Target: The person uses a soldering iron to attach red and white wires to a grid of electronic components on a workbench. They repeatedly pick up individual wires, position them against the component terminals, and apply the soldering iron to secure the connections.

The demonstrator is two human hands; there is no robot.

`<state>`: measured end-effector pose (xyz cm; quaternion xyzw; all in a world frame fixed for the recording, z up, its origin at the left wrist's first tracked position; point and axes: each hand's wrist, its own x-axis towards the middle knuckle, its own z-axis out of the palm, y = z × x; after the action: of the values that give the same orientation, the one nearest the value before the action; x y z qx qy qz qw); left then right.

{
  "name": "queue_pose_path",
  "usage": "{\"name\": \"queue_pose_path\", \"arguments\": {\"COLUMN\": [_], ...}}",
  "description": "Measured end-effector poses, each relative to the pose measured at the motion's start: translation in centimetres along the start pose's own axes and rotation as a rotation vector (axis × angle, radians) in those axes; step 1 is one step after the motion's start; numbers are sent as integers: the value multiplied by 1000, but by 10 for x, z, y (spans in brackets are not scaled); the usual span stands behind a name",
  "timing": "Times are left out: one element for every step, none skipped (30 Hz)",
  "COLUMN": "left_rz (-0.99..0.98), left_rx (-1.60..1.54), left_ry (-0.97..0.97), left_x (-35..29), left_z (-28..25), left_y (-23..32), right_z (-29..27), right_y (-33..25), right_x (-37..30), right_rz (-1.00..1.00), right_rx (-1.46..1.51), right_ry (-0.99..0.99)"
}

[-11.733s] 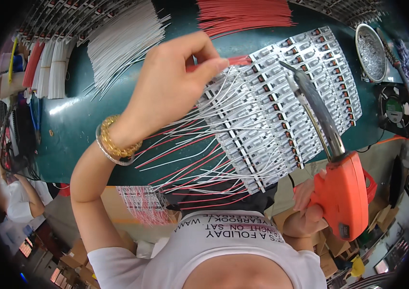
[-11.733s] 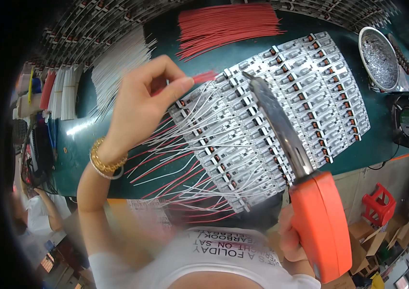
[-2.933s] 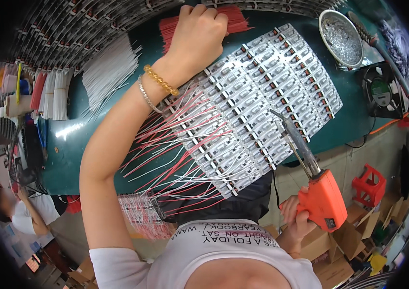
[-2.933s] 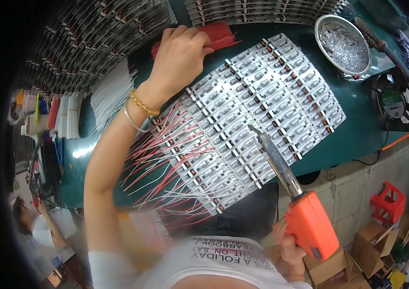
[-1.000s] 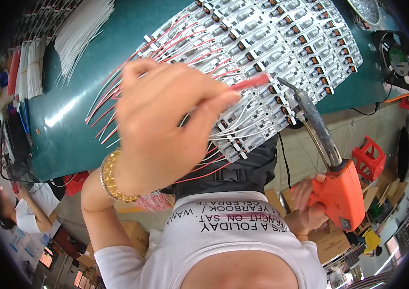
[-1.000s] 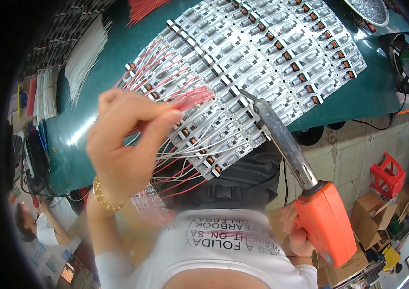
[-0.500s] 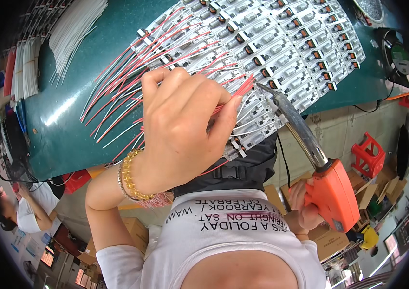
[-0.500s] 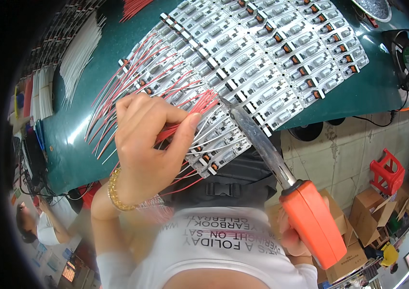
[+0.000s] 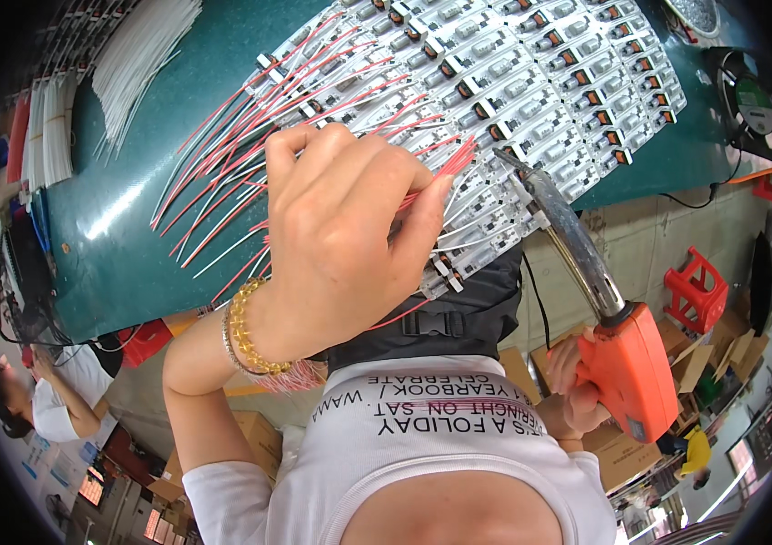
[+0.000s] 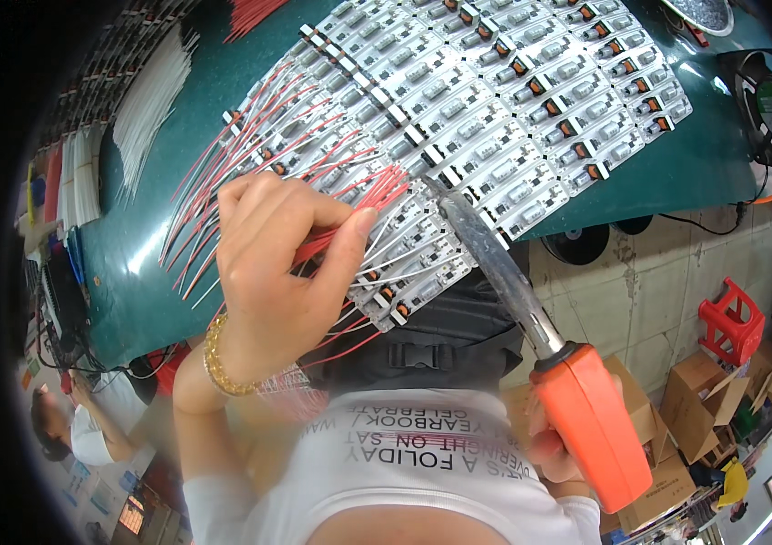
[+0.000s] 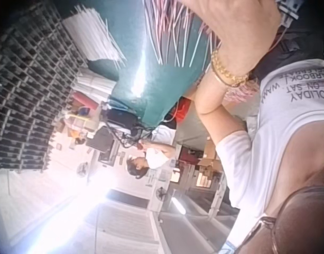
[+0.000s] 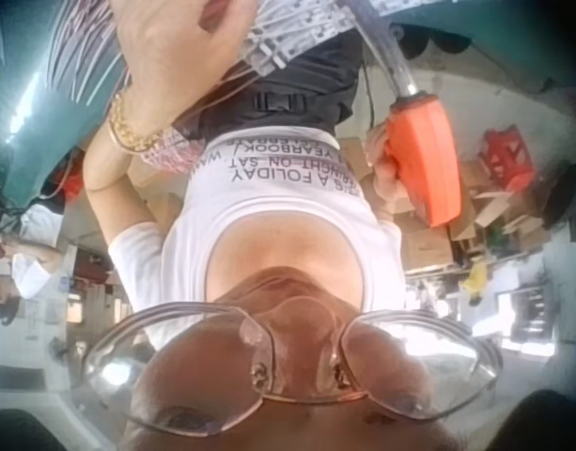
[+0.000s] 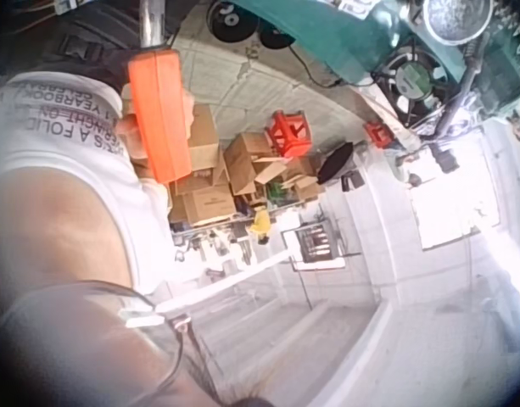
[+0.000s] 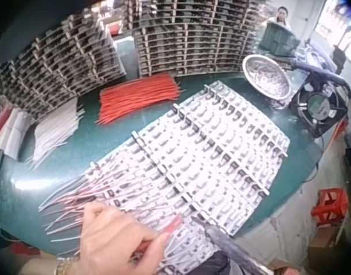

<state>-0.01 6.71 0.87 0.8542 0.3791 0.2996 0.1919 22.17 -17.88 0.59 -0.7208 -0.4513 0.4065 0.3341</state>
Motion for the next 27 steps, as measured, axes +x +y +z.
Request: {"name": "queue_pose_path", "arguments": {"left_rz": [2, 5, 10, 1, -8, -16, -9, -2, 5, 19, 8, -3, -4, -7, -9, -7, -4, -2, -2, -1, 1, -2, -5, -7, -11, -15, -15], "left_rx": [0, -1, -3, 7, 17, 27, 23, 19, 15, 10, 17, 24, 24, 25, 25, 23, 22, 21, 18, 14, 11, 14, 17, 19, 21, 22, 25], "left_ry": [2, 3, 4, 7, 9, 11, 9, 7, 5, 6, 14, 22, 15, 9, 2, 6, 10, 14, 13, 11, 10, 8, 7, 5, 3, 1, -1], "left_x": [0, 1, 1, 0, -2, -3, -2, -1, 0, 1, -1, -2, -2, -1, 0, 0, -1, -1, 0, 0, 1, 0, 0, 0, -1, -1, -1], "left_z": [0, 1, 2, 0, -1, -3, -2, 0, 1, 3, 2, 1, 0, 0, -1, 0, 1, 1, 1, 2, 2, 1, 1, 0, -1, -1, -2], "left_y": [0, 0, 0, 0, -1, -1, 0, 0, 0, 1, -1, -2, -1, 0, 1, 1, 1, 1, 0, 0, 0, 0, 0, 0, 0, -1, 0], "right_z": [4, 9, 11, 13, 15, 17, 20, 23, 22, 22, 14, 13, 12, 18, 19, 20, 19, 18, 18, 17, 16, 16, 19, 19, 19, 18, 19], "right_y": [-3, -5, -6, -6, -3, 1, 4, 8, 10, 12, 14, 13, 11, 8, 4, 1, -3, -3, -4, -4, 0, 4, 9, 11, 12, 10, 5], "right_x": [1, 2, 2, 5, 6, 9, 8, 11, 9, 7, 5, 7, 7, 9, 10, 10, 9, 7, 5, 4, 2, 3, 7, 7, 6, 3, 4], "right_rz": [5, 9, 2, -11, -37, -82, -120, -180, -179, -178, -118, -95, -69, -80, -74, -69, -48, -37, -23, -17, -51, -89, -166, -167, -168, -92, -58], "right_rx": [-7, -26, -26, -25, -5, 50, 103, 190, 198, 208, 139, 81, 24, -23, -47, -71, -74, -61, -49, -23, 4, 33, 62, 66, 69, 47, 43], "right_ry": [50, 129, 179, 214, 221, 209, 217, 207, 179, 152, 80, 60, 54, 99, 119, 138, 132, 125, 123, 120, 132, 134, 150, 163, 175, 184, 187]}}
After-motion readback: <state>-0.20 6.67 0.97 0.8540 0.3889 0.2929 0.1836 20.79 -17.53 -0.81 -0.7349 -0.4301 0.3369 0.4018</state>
